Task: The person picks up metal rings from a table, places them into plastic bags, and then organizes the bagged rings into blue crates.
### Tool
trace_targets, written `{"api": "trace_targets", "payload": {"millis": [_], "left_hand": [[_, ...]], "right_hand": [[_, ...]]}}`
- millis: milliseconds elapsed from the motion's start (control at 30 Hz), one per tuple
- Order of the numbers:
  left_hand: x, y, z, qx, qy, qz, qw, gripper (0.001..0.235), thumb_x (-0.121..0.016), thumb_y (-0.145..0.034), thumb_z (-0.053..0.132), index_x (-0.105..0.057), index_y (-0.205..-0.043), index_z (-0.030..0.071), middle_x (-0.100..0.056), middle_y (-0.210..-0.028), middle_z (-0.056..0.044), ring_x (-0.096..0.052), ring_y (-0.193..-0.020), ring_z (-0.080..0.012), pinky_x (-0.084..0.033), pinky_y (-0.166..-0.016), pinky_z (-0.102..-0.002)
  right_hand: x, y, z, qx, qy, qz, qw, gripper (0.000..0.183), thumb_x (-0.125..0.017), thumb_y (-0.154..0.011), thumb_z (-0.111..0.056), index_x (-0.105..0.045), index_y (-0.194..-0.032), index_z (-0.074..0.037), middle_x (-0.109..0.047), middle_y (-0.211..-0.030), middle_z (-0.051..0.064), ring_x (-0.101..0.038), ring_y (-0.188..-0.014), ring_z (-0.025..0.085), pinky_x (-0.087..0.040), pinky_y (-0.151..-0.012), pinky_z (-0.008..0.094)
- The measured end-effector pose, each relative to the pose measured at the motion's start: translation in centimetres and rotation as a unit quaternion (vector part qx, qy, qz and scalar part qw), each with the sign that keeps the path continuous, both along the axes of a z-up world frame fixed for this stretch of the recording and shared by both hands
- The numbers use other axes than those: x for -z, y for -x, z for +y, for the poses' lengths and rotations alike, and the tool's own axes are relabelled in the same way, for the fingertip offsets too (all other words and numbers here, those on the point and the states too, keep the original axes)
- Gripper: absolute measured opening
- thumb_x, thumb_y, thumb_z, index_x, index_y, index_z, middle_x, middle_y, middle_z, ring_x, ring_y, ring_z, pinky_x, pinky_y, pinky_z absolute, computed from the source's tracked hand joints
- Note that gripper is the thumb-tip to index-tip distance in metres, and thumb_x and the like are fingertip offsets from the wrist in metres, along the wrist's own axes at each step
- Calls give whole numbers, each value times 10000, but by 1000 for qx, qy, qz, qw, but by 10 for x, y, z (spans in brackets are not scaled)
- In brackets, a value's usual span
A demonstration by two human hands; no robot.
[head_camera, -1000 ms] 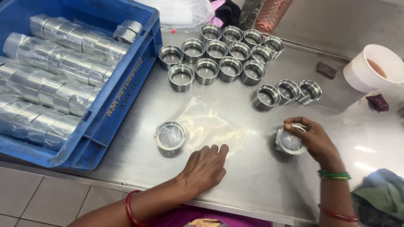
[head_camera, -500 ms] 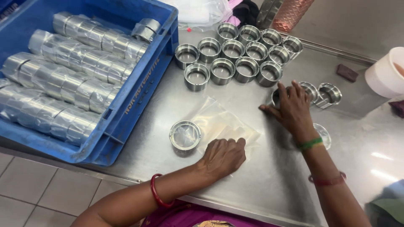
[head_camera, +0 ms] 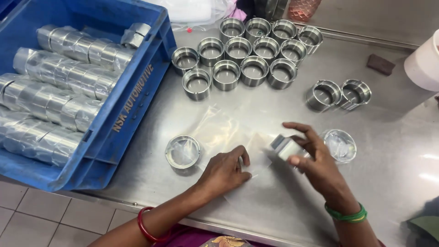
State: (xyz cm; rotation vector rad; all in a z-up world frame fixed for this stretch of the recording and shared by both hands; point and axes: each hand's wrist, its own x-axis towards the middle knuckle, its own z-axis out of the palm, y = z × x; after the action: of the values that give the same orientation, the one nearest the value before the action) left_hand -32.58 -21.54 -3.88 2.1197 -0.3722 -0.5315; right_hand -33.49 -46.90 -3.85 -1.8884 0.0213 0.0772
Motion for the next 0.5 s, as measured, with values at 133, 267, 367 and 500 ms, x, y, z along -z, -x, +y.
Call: {"api": "trace_targets", "payload": {"millis": [133,267,367,500], "left_hand": [[-3,-3,1,1,-10,36,999,174,-649,-940,217,-586,-1022,77,-653,-577,-98,-666,-520,-210,-489,-509,-340],[10,-12,10,-12,52,108,993,178,-448,-1048,235,-504,-973,83,-613,-534,-63,-638,-437,-188,-524,-424,-368],[9,-14,17,-1,41,-129,991,195,-516,-1047,184,-506,-913,43,-574,-523,-100,-609,-428,-248,-461,-450,-397],[-25,-19,10,30,60,-317,946,176,-544,-1027,179,-516,-929,36,-573,-549,-102,-624,-475,-254,-468,-458,-401]], "right_hand": [[22,1,18,-125,-89,83,985,714,-770,-809,-405,-524,-1420,-130,-765,-1083,86,-697,-837,147,-556,-665,257],[16,1,43,-31,95,141,985,542,-571,-913,-516,-528,-1309,-147,-715,-716,106,-538,-565,160,-407,-507,303],[11,-2,52,14,126,110,986,500,-456,-993,-509,-498,-1292,-111,-677,-569,106,-597,-460,168,-425,-472,320],[2,-3,58,-15,90,136,987,433,-575,-976,-434,-510,-1292,-145,-696,-629,94,-580,-456,196,-419,-448,345]]}}
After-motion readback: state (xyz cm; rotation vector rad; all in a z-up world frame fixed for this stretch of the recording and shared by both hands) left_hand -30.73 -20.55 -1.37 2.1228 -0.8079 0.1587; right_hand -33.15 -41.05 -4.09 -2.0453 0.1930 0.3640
